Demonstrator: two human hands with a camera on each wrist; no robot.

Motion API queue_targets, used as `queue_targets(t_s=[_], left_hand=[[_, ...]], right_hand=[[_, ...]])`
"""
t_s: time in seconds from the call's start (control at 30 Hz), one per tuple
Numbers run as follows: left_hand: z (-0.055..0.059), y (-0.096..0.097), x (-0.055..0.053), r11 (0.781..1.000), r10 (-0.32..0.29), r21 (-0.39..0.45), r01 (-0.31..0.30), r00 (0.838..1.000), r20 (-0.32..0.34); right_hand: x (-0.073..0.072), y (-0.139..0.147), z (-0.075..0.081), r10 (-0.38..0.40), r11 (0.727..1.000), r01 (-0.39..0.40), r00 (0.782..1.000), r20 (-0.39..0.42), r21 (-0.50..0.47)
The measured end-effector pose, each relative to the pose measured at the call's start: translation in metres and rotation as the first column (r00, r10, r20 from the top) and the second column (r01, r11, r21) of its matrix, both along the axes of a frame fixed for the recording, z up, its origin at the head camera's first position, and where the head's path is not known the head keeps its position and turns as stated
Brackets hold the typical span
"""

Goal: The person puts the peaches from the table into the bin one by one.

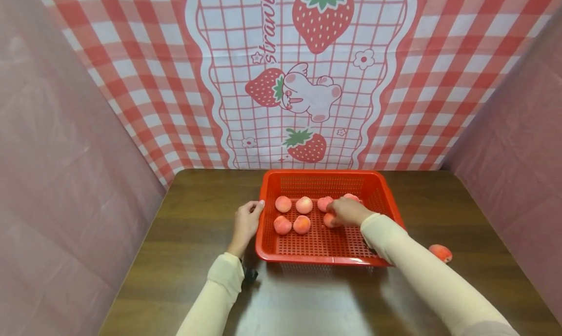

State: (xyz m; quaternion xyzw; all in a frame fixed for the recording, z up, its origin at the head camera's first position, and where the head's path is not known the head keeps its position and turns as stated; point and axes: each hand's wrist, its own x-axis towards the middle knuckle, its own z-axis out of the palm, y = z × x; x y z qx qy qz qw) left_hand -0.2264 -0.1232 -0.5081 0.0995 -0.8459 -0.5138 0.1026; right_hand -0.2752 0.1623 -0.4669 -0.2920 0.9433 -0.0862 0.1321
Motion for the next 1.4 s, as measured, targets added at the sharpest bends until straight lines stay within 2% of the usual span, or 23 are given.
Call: queue_targets(t_s=[0.27,0.4,0.67,0.93,1.4], left_hand=[[0.002,0.001,0.001,1.000,-0.001,0.013,0.000,1.000,0.016],[0.002,0.001,0.003,1.000,0.002,0.010,-0.002,1.000,0.018],[0.001,0.001,0.002,1.000,0.005,0.005,-0.005,1.000,0.001],[0.000,0.000,0.003,1.000,-0.003,0.012,0.003,1.000,0.011],[0.003,0.002,0.003,1.000,0.008,-0.010,-0.008,1.000,0.010]], right_hand=[[0.001,0.004,0.006,-0.082,0.996,0.084,0.993,0.081,-0.020],[0.001,0.005,0.010,-0.077,0.997,0.077,0.995,0.063,-0.013],[0.003,0.007,0.023,-0.086,0.996,0.087,0.993,0.081,-0.013],[0.004,0.012,0.032,-0.086,0.996,0.087,0.996,0.039,-0.026],[0.006,0.024,0.049,-0.111,0.989,0.114,0.993,0.031,-0.096]])
